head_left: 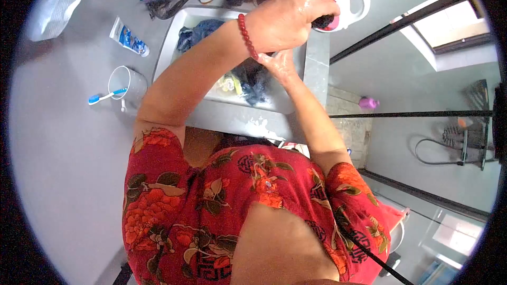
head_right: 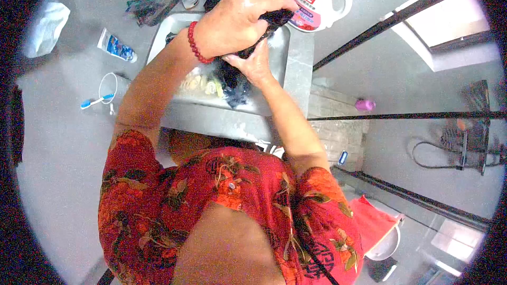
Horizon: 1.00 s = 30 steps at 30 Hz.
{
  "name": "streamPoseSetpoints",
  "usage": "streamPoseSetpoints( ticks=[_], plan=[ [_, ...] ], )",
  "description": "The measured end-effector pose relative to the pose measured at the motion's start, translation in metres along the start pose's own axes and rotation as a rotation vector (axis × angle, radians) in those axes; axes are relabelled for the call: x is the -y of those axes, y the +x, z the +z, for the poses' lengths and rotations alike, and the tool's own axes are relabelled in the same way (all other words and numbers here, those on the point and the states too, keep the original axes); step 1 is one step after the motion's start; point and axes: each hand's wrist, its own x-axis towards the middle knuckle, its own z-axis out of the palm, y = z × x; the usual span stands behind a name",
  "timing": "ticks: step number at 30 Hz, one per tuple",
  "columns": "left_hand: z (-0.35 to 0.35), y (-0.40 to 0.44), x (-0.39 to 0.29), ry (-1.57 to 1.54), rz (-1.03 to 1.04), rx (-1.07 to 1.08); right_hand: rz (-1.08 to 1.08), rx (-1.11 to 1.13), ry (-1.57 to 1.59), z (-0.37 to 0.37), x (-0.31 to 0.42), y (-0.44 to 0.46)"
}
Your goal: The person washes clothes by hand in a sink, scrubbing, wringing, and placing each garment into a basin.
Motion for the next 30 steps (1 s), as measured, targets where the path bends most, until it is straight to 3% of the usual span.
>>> streamPoseSetpoints(
  ticks=[2,4,5,8,10,13,16,18,22,25,27,28,30],
  plan=[
    [-0.003,-0.004,0.001,0.033,0.007,0.0,-0.023,-0.093,0.041,0.005,0.021,0.001],
    [-0.008,-0.013,0.011,0.047,0.008,-0.166,0.292,-0.238,0.186,0.008,0.041,0.005],
    [-0.02,-0.013,-0.001,0.011,0.042,-0.215,0.178,-0.309,0.149,0.01,0.037,0.004],
    [-0.041,-0.042,0.006,0.16,-0.212,-0.261,0.173,-0.384,0.209,0.004,0.026,0.013],
    [-0.035,-0.089,0.038,0.107,-0.496,-0.324,0.135,-0.37,0.182,-0.004,0.008,0.018],
    [-0.012,-0.135,0.052,0.336,-0.768,-0.178,0.176,-0.375,0.227,-0.003,0.026,0.025],
    [-0.007,-0.124,0.016,0.419,-0.665,0.108,0.139,-0.299,-0.057,0.004,0.02,0.026],
    [0.011,-0.13,0.018,0.108,-0.716,0.198,0.182,-0.269,-0.067,0.008,0.046,0.025],
    [0.049,-0.145,0.034,-0.442,-0.77,-0.144,0.268,-0.145,-0.118,0.018,0.043,0.029],
    [0.062,-0.153,0.037,-0.607,-0.796,-0.302,0.35,-0.071,-0.046,0.016,0.031,0.03],
    [0.063,-0.156,0.046,-0.669,-0.88,-0.382,0.449,0.144,0.276,0.011,0.04,0.034],
    [0.061,-0.159,0.051,-0.761,-1.008,-0.438,0.345,0.195,0.203,0.005,0.048,0.032],
    [0.061,-0.156,0.05,-0.851,-0.97,-0.518,0.287,0.203,-0.004,0.001,0.039,0.03]
  ],
)
